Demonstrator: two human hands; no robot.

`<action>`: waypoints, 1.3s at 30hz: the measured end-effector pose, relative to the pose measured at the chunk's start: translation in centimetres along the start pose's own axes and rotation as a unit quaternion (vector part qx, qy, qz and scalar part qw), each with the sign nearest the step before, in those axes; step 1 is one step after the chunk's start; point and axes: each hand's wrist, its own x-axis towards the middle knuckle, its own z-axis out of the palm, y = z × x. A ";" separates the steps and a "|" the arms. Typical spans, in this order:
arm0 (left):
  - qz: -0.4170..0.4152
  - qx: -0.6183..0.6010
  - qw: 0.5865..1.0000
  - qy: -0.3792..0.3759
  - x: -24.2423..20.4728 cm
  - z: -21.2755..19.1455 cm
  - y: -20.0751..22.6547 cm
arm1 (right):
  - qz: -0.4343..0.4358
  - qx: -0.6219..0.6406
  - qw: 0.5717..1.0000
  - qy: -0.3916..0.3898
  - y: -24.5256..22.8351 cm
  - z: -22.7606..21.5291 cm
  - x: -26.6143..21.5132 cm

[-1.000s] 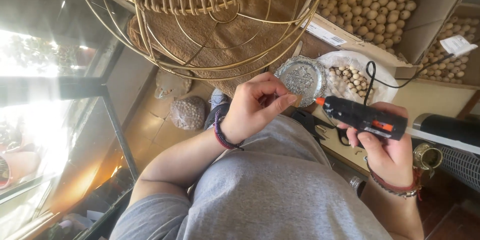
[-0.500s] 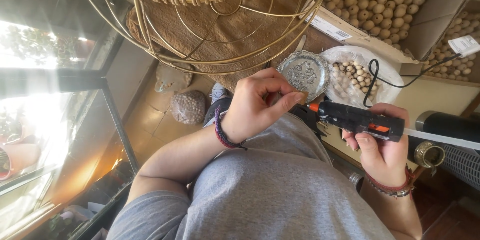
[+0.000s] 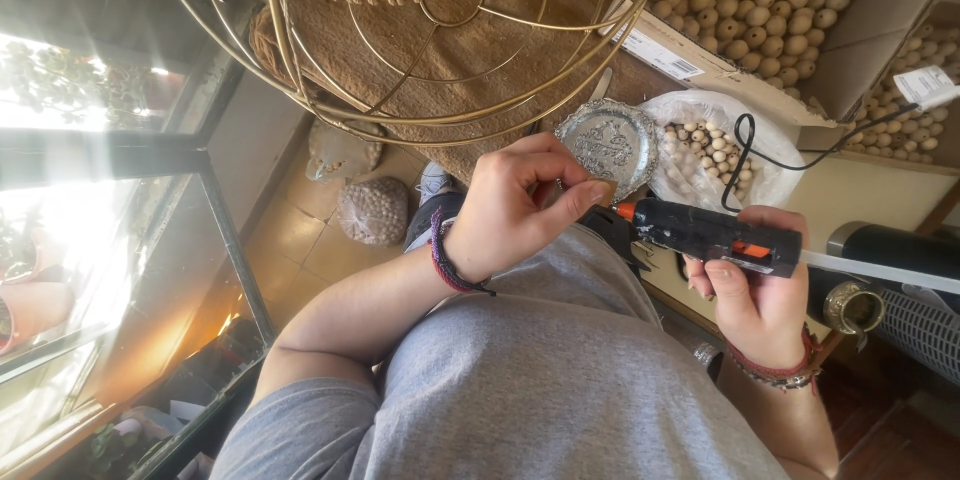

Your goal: Gluing and trimming wicker string onto a metal frame to create a decorative item.

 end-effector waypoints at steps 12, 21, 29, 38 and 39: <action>-0.009 -0.011 1.000 0.012 0.2 -0.1 -0.6 | -0.075 -0.017 0.997 -0.023 -1.9 0.9 1.6; -0.008 -0.008 1.000 0.020 0.2 0.0 -0.9 | -0.054 0.007 0.998 -0.018 -2.0 1.6 1.9; -0.015 -0.012 1.000 0.008 0.3 0.0 -0.9 | -0.024 0.005 1.000 -0.010 -0.5 0.9 1.5; -0.014 -0.006 1.000 0.018 0.6 0.3 -1.5 | -0.049 0.037 0.998 -0.026 -0.5 0.9 2.4; -0.013 -0.006 1.000 0.021 0.6 0.3 -1.6 | -0.061 0.044 0.997 -0.023 -0.4 1.1 2.6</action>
